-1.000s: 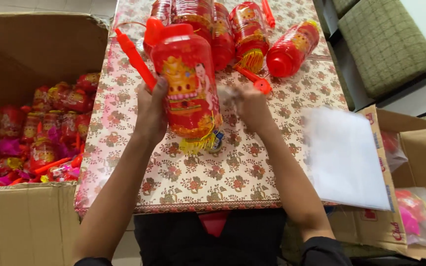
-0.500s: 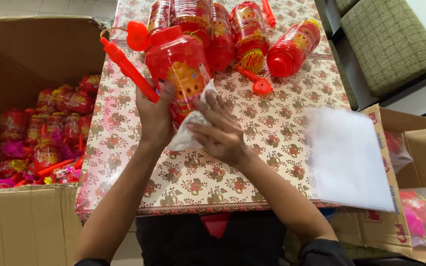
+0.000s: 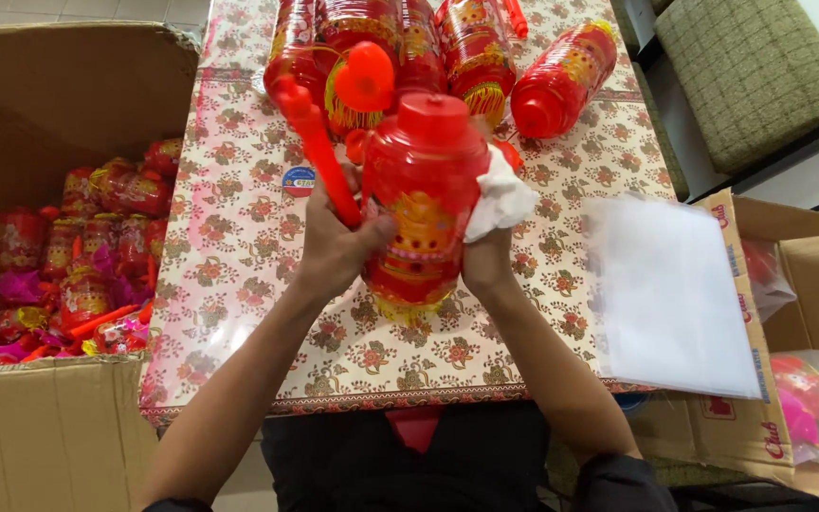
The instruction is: The person places a lantern and a plastic rod into a plastic bag, puts the bag into a cardboard box, and then wipes the exterior of another lantern with a cloth.
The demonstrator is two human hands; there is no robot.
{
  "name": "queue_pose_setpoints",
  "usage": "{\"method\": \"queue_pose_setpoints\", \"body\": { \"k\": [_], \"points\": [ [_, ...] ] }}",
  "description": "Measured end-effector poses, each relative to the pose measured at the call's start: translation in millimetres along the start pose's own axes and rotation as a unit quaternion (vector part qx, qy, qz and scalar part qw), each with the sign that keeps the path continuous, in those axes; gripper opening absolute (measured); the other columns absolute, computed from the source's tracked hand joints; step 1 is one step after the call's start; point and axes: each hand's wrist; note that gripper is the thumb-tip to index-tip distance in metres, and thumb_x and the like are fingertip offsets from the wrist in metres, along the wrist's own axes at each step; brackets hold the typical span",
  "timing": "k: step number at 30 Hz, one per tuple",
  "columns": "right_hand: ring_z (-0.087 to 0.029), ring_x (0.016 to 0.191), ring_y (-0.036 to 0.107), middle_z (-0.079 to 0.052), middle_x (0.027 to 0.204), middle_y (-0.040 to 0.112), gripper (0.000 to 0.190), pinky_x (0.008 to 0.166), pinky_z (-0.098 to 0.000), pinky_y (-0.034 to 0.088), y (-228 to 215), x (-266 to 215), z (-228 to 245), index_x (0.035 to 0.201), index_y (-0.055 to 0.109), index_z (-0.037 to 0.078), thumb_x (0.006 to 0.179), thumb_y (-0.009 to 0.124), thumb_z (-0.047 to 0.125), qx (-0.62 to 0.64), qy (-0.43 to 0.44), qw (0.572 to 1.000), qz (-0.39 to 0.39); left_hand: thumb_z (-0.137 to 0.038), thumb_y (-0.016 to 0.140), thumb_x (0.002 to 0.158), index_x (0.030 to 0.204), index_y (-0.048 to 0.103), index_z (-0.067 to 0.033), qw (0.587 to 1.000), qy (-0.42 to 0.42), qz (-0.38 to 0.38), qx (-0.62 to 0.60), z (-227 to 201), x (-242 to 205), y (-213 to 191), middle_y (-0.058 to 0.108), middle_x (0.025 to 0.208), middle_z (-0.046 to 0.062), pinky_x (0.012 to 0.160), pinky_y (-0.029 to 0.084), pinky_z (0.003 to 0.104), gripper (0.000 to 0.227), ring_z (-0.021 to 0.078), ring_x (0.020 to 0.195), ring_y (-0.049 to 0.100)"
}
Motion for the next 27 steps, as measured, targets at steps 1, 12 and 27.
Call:
{"method": "queue_pose_setpoints", "body": {
  "k": [1,12,27],
  "points": [
    [-0.037,0.131,0.020,-0.021,0.173,-0.004,0.069,0.101,-0.0589,0.027,0.5,-1.9,-0.5,0.167,0.002,0.019,0.112,0.036,0.046,-0.006,0.003,1.000,0.018,-0.032,0.089,0.078,0.105,0.049,-0.0112,1.000,0.003,-0.030,-0.008,-0.9,0.0,-0.7,0.066,0.092,0.006,0.078,0.061,0.033,0.053,0.0149,0.082,0.069],
    [-0.035,0.163,0.008,-0.021,0.174,0.004,0.068,0.135,-0.0491,0.010,-7.3,-13.2,-28.3,0.164,0.012,-0.004,0.105,0.037,0.015,-0.171,-0.178,0.967,0.057,-0.065,0.066,0.090,0.143,0.031,-0.0122,0.994,-0.054,-0.081,-0.040,-2.8,6.1,-18.4,0.063,0.115,0.013,0.097,0.061,0.049,0.082,0.0258,0.100,0.070],
    [-0.047,0.159,0.016,-0.028,0.172,0.007,0.097,0.133,-0.0629,0.007,-15.4,0.8,-44.8,0.166,-0.007,0.009,0.093,0.057,0.012,-0.020,-0.156,0.985,0.075,-0.050,0.092,0.070,0.135,0.038,-0.0117,0.989,-0.057,0.131,-0.033,4.8,-0.1,-10.3,0.069,0.117,0.012,0.098,0.059,0.049,0.093,0.0249,0.110,0.070]
  ]
}}
Point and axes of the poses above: each hand's wrist, its own x-axis towards the middle knuckle, its own y-axis out of the palm, z = x × y
